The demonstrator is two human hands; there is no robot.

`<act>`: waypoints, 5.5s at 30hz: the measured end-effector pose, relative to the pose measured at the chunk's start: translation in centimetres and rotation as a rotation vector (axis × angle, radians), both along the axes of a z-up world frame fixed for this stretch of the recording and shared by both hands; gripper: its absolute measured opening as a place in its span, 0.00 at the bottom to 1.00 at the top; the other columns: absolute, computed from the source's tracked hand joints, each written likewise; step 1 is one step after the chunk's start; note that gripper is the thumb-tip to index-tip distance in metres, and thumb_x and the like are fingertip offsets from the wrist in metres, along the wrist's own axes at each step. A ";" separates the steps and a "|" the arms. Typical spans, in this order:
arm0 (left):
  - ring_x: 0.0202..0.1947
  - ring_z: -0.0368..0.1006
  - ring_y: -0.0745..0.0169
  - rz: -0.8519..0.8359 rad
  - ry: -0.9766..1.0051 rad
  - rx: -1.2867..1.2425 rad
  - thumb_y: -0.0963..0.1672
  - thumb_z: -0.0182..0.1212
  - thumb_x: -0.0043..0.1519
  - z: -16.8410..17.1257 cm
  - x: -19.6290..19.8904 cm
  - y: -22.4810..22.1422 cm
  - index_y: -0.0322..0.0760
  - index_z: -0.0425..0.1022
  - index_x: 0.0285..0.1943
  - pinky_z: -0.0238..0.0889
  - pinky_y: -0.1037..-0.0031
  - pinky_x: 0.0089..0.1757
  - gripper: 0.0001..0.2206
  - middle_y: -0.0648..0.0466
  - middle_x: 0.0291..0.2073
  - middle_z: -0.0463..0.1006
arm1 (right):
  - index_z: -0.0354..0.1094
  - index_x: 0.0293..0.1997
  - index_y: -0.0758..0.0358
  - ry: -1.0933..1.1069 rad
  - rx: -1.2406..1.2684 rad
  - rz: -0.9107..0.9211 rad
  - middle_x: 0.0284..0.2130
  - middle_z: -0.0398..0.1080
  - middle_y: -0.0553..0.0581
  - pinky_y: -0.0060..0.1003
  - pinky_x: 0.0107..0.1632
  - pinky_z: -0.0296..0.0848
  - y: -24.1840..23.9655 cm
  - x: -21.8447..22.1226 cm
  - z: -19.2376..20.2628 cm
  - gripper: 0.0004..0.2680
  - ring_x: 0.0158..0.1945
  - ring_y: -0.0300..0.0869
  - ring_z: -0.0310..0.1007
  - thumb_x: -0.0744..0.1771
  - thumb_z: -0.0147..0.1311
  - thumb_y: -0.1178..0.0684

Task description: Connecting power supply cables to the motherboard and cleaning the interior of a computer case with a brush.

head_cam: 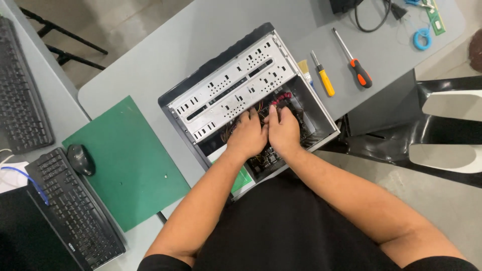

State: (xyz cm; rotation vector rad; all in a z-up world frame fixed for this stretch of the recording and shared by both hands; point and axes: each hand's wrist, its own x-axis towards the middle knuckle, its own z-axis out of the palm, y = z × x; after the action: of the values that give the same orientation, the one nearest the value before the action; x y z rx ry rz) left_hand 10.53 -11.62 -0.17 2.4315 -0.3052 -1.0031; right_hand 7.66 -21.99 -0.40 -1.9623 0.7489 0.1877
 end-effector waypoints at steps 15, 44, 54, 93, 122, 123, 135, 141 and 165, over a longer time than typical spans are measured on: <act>0.56 0.49 0.25 0.213 -0.257 -0.193 0.44 0.48 0.56 1.2 -2.6 -1.5 0.19 0.36 0.65 0.55 0.44 0.47 0.33 0.27 0.58 0.45 | 0.43 0.59 0.74 -0.233 0.111 -0.175 0.27 0.69 0.55 0.28 0.30 0.69 1.4 -0.1 3.4 0.16 0.26 0.36 0.64 0.67 0.38 0.56; 0.52 0.60 0.33 0.113 -0.238 -0.232 0.47 0.49 0.56 1.4 -2.9 -0.3 0.21 0.39 0.65 0.64 0.51 0.42 0.33 0.31 0.56 0.51 | 0.38 0.65 0.66 -0.336 0.433 -0.308 0.26 0.64 0.51 0.19 0.26 0.61 -1.8 -0.9 -0.7 0.16 0.27 0.31 0.52 0.69 0.33 0.57; 0.51 0.61 0.31 0.198 -0.209 -0.263 0.48 0.50 0.55 0.2 -3.3 -0.8 0.21 0.38 0.65 0.64 0.49 0.43 0.36 0.32 0.57 0.50 | 0.59 0.38 0.62 -0.302 -0.346 0.228 0.22 0.72 0.49 0.31 0.30 0.61 -3.0 0.1 0.1 0.04 0.26 0.38 0.68 0.68 0.42 0.54; 0.53 0.61 0.34 0.194 -0.183 -0.291 0.47 0.47 0.57 1.3 -2.7 0.6 0.22 0.44 0.65 0.63 0.52 0.45 0.30 0.31 0.57 0.51 | 0.69 0.34 0.62 -0.202 -0.870 0.705 0.21 0.66 0.56 0.41 0.32 0.69 -3.4 2.7 0.8 0.06 0.30 0.51 0.71 0.65 0.50 0.52; 0.41 0.69 0.56 -0.211 -0.954 0.174 0.45 0.48 0.58 3.1 -4.4 10.3 0.37 0.73 0.47 0.57 0.67 0.44 0.13 0.50 0.36 0.74 | 0.72 0.35 0.51 0.261 0.178 0.349 0.29 0.72 0.51 0.37 0.42 0.70 8.0 2.8 -7.3 0.09 0.40 0.44 0.72 0.59 0.50 0.44; 0.41 0.68 0.56 -0.218 -0.987 0.173 0.46 0.48 0.58 3.3 -4.6 10.0 0.38 0.73 0.46 0.57 0.67 0.44 0.13 0.49 0.38 0.74 | 0.72 0.36 0.52 0.249 0.156 0.392 0.31 0.73 0.52 0.38 0.44 0.71 8.4 2.7 -7.2 0.10 0.42 0.45 0.72 0.59 0.50 0.44; 0.44 0.70 0.47 -0.310 -0.670 0.235 0.52 0.42 0.58 2.2 -3.8 8.9 0.27 0.63 0.56 0.56 0.63 0.46 0.26 0.40 0.43 0.72 | 0.71 0.40 0.60 0.091 0.287 0.364 0.39 0.72 0.59 0.45 0.52 0.65 6.5 1.8 -0.3 0.10 0.50 0.52 0.67 0.62 0.45 0.50; 0.40 0.72 0.42 -0.311 -0.381 0.310 0.55 0.36 0.59 2.8 -2.9 8.4 0.23 0.63 0.54 0.55 0.60 0.46 0.30 0.37 0.38 0.74 | 0.54 0.55 0.71 0.056 0.084 0.156 0.52 0.56 0.69 0.46 0.60 0.56 3.9 1.3 2.2 0.16 0.58 0.55 0.56 0.63 0.46 0.56; 0.31 0.73 0.48 -0.213 -0.597 0.127 0.53 0.37 0.58 0.7 -4.0 9.1 0.34 0.66 0.42 0.58 0.63 0.42 0.21 0.47 0.30 0.74 | 0.50 0.62 0.59 0.373 -0.497 0.824 0.52 0.55 0.65 0.53 0.45 0.69 4.0 0.8 3.1 0.21 0.46 0.59 0.67 0.63 0.41 0.45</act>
State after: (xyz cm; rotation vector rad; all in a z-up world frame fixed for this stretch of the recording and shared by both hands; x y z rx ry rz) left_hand 6.51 -2.49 0.56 2.8172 -0.7309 -0.3524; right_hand 8.51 -17.98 2.66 -2.6667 0.1618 0.9556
